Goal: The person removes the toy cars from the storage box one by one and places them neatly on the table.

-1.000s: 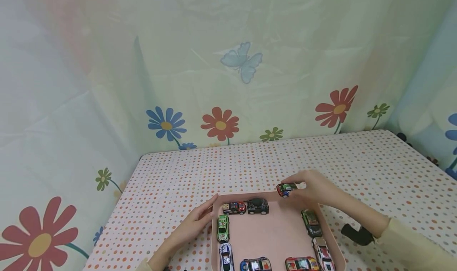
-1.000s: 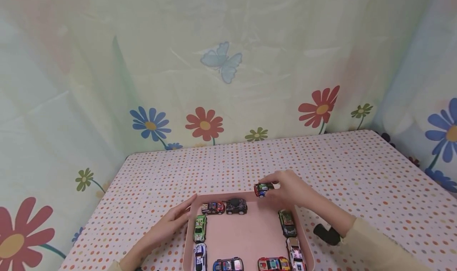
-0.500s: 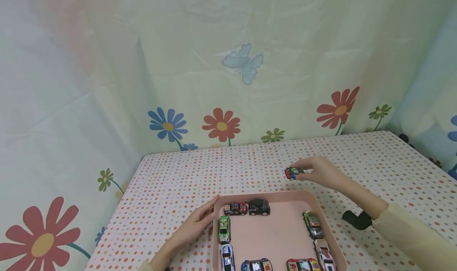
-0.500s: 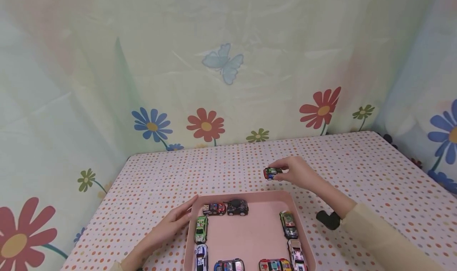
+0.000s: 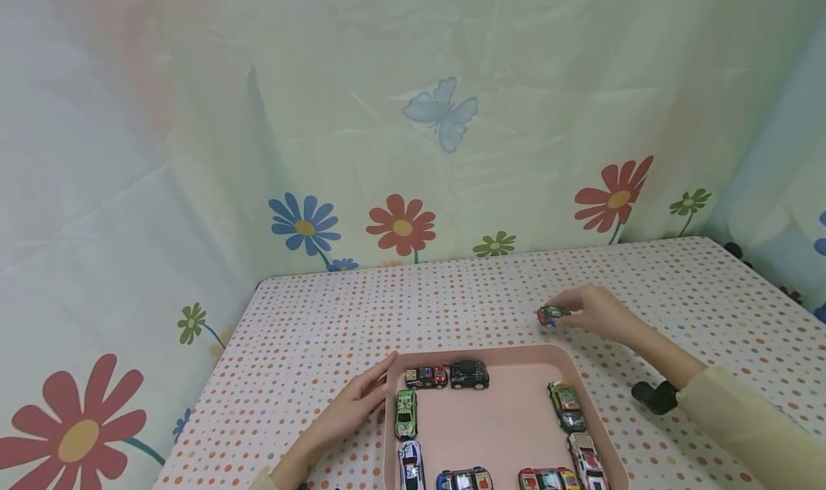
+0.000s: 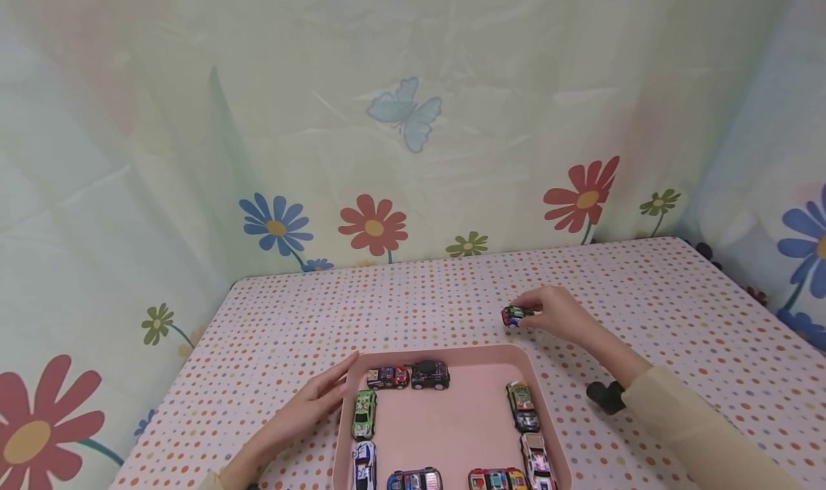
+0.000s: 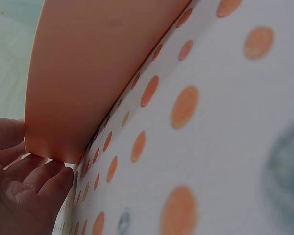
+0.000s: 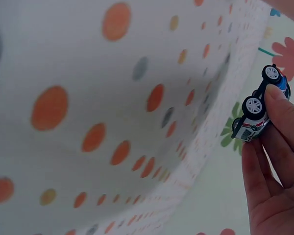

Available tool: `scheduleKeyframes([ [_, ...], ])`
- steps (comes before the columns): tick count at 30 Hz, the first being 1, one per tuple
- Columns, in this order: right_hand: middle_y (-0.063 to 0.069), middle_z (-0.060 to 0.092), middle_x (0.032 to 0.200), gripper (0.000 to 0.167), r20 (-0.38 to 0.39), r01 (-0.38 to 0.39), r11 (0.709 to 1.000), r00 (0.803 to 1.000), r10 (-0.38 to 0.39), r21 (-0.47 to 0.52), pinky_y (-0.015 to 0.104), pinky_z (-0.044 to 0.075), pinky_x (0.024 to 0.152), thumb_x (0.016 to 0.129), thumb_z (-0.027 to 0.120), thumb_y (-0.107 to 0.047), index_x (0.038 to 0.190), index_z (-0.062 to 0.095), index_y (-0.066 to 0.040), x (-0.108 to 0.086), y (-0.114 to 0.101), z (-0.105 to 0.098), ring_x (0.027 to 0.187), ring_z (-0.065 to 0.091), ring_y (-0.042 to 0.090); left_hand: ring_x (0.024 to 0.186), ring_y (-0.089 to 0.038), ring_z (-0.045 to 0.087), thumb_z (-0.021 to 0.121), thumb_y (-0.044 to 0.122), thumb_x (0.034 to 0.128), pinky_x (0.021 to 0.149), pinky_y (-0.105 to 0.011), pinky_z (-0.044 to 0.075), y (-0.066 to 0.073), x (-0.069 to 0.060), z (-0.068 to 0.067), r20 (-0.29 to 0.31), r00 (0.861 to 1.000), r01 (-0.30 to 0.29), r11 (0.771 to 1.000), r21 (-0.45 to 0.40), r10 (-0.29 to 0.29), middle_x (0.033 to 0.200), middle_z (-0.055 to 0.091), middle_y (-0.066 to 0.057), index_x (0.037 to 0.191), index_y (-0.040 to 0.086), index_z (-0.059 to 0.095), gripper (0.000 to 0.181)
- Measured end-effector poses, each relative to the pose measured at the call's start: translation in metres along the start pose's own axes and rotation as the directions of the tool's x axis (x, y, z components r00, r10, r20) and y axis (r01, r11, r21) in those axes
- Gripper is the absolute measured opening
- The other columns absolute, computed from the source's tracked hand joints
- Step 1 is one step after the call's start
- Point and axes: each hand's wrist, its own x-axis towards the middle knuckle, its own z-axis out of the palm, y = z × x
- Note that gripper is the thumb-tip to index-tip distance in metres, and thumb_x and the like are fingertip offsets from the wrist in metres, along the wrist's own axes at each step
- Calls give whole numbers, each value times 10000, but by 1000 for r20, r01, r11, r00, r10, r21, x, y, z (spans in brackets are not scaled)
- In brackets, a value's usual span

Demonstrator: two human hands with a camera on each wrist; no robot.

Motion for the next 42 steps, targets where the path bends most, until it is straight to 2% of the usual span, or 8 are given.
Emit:
scheduleKeyframes([
  [4,240,639,1041,307,21,-32,999,999,32,-4,518,491,803,769,742,-42,1050,672,60,-1,4,1,971,592,418,1010,-192,552,417,186,1011,866,-212,441,1,0,0,-5,1000,9,1000,1,-9,1464,324,-143,1494,118,226,524],
  [6,251,633,1045,307,32,-53,998,998,53,-16,521,490,798,770,740,-40,1050,669,65,-2,5,2,975,587,425,968,-167,550,416,189,1011,807,-173,444,3,0,0,-7,1000,11,1000,-3,-11,1464,325,-140,1494,123,228,522],
  [9,263,625,1051,313,46,-79,996,996,81,-35,530,488,791,765,743,-46,1049,668,66,-3,8,3,980,579,435,1114,-205,511,412,177,1012,932,-233,406,4,0,0,-4,1000,8,1000,-8,-8,1487,282,-129,1494,126,225,520],
  [11,268,621,1056,318,54,-89,995,994,91,-40,536,485,793,764,748,-58,1048,669,62,-4,10,4,986,573,441,1316,-231,317,403,170,1014,1061,-298,246,4,0,0,4,1000,-3,1000,-15,3,1509,221,-111,1494,114,215,519],
  [13,273,618,1060,324,59,-95,995,993,98,-42,541,480,798,761,752,-67,1047,670,61,-3,11,4,996,567,447,1342,-251,260,401,169,1014,1078,-363,189,4,0,0,5,1000,-4,1000,-17,5,1513,209,-107,1495,114,213,519],
  [35,248,624,1069,371,68,-57,992,996,65,-111,566,446,843,729,765,-66,1068,662,47,0,8,11,1023,550,446,1321,-261,307,415,172,1009,1070,-363,222,5,-1,0,-13,1000,1,1000,-21,-1,1499,240,-127,1493,109,218,526],
  [38,255,616,1086,392,82,-54,992,995,64,-115,558,460,824,748,759,-79,1098,646,57,-3,4,7,1017,551,452,1112,-251,511,424,179,1006,914,-288,437,4,-1,0,-19,1000,14,1000,-8,-14,1489,269,-141,1493,118,227,528],
  [42,246,624,1076,387,52,3,995,999,3,-103,524,494,785,780,741,-82,1122,635,63,-11,-9,-1,973,583,430,886,-202,539,434,176,1004,685,-237,475,3,-1,0,-16,1000,17,1000,-12,-17,1472,301,-159,1492,116,229,533],
])
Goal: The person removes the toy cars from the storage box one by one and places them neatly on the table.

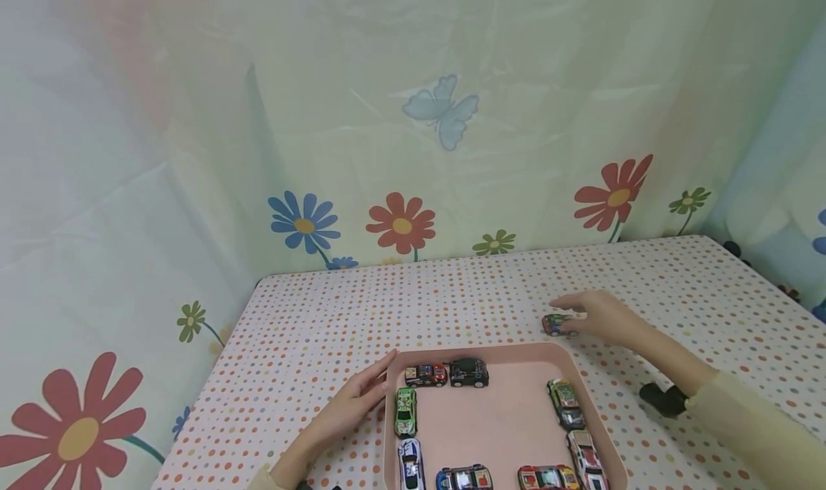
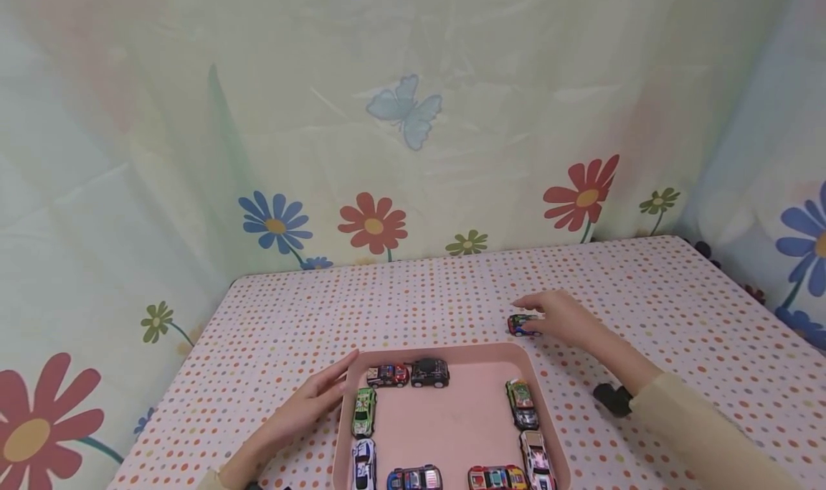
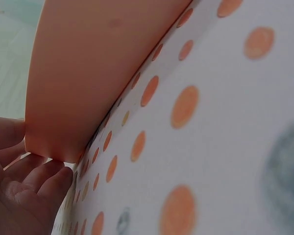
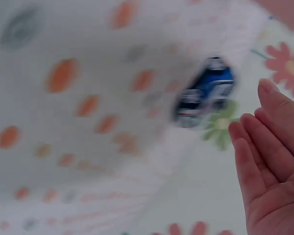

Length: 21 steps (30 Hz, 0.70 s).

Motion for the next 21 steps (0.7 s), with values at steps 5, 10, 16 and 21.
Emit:
scheduleKeyframes([
  [5,179,666,1011,366,-22,126,992,992,-125,25,426,540,721,785,738,-86,1111,650,54,-18,-23,-10,893,640,338,1229,-252,446,434,152,1003,990,-240,356,-5,-1,1,32,999,-35,999,-30,36,1463,303,-171,1491,78,200,546],
  [10,132,679,1007,345,95,216,975,971,-220,56,342,551,681,786,738,-84,1097,664,45,-35,-47,-8,884,654,262,1263,-257,407,425,161,1007,1037,-272,288,-6,-2,5,37,999,-37,999,-21,38,1470,293,-157,1492,78,192,545],
  [16,78,683,935,390,296,163,978,935,-196,133,266,506,573,785,753,-185,1104,664,21,-43,-57,2,722,603,91,1297,-253,354,415,159,1009,1068,-358,224,-5,0,5,28,999,-33,999,-12,33,1484,269,-138,1493,85,196,537],
  [21,17,670,946,421,400,159,984,899,-177,78,251,492,577,709,802,-140,1075,659,9,-43,-58,11,713,569,55,1296,-256,356,411,152,1009,1068,-369,224,-4,0,4,29,999,-34,999,-15,34,1482,273,-142,1493,86,190,536],
])
